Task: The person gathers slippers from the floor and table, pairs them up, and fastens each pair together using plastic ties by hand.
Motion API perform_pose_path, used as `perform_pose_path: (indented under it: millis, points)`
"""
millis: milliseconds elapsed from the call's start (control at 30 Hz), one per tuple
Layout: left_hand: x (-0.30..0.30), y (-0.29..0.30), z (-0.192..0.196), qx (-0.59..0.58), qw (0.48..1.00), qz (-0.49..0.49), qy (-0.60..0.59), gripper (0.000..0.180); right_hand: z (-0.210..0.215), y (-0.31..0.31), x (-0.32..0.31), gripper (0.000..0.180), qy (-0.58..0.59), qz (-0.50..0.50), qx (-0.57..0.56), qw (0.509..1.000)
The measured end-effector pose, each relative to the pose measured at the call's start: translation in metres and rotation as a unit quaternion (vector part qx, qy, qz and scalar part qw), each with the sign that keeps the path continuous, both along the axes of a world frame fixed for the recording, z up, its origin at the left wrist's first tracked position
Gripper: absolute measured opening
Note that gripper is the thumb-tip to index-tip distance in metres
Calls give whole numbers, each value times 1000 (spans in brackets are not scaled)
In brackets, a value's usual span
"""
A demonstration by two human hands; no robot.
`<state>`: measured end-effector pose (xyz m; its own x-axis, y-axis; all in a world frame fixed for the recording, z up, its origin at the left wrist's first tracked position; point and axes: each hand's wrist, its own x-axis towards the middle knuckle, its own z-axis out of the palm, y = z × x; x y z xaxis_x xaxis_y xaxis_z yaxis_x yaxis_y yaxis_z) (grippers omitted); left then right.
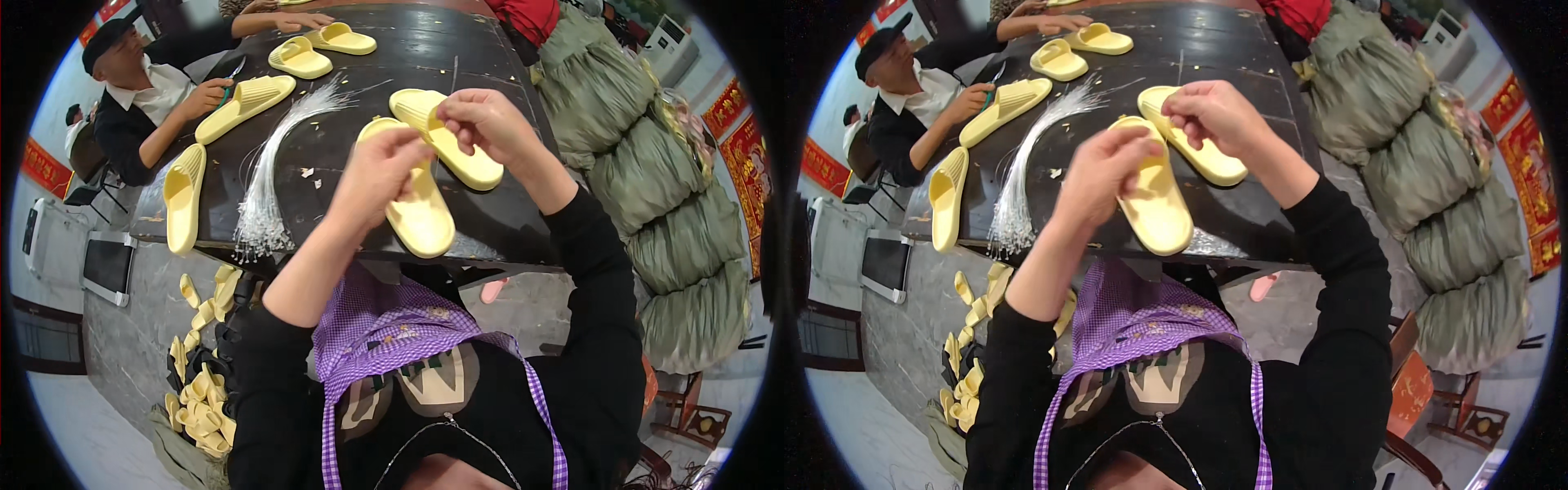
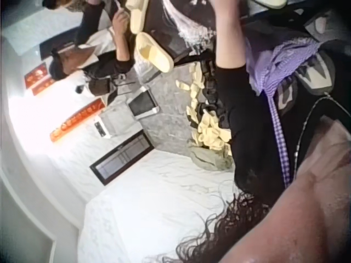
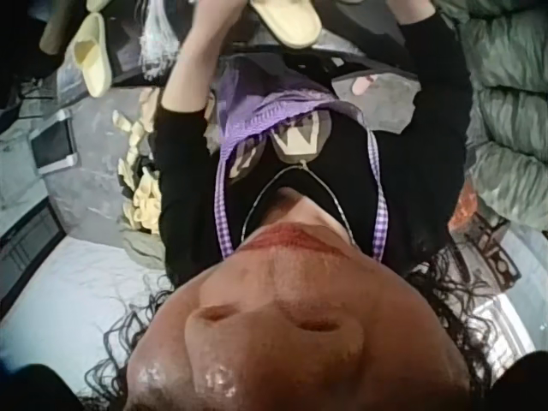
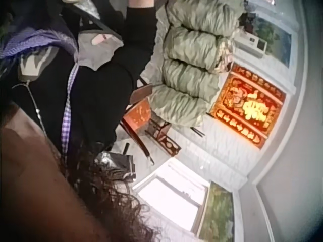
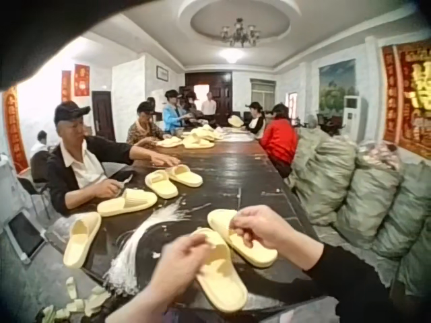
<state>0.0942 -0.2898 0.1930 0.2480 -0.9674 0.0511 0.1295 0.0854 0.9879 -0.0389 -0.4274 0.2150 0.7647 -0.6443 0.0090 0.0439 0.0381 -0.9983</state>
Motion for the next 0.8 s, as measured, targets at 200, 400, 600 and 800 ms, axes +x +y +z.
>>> perform_pose_path:
  millis: [200, 400, 600, 800]
  points:
    - [-34, -23, -37, 112, 935, -159, 295, 14, -24, -12, -17, 15, 97, -11, -8, 995]
    - [-58, -26, -45, 215, 890, -140, 377, 13, -40, -42, -27, 15, 336, 18, -87, 938]
    - [-68, -52, -49, 238, 850, -108, 457, 10, -28, -54, -4, 18, 465, 69, -297, 832]
    - [-62, -94, -56, 213, 819, -43, 531, 8, -36, -113, 6, 18, 355, 65, -672, 646]
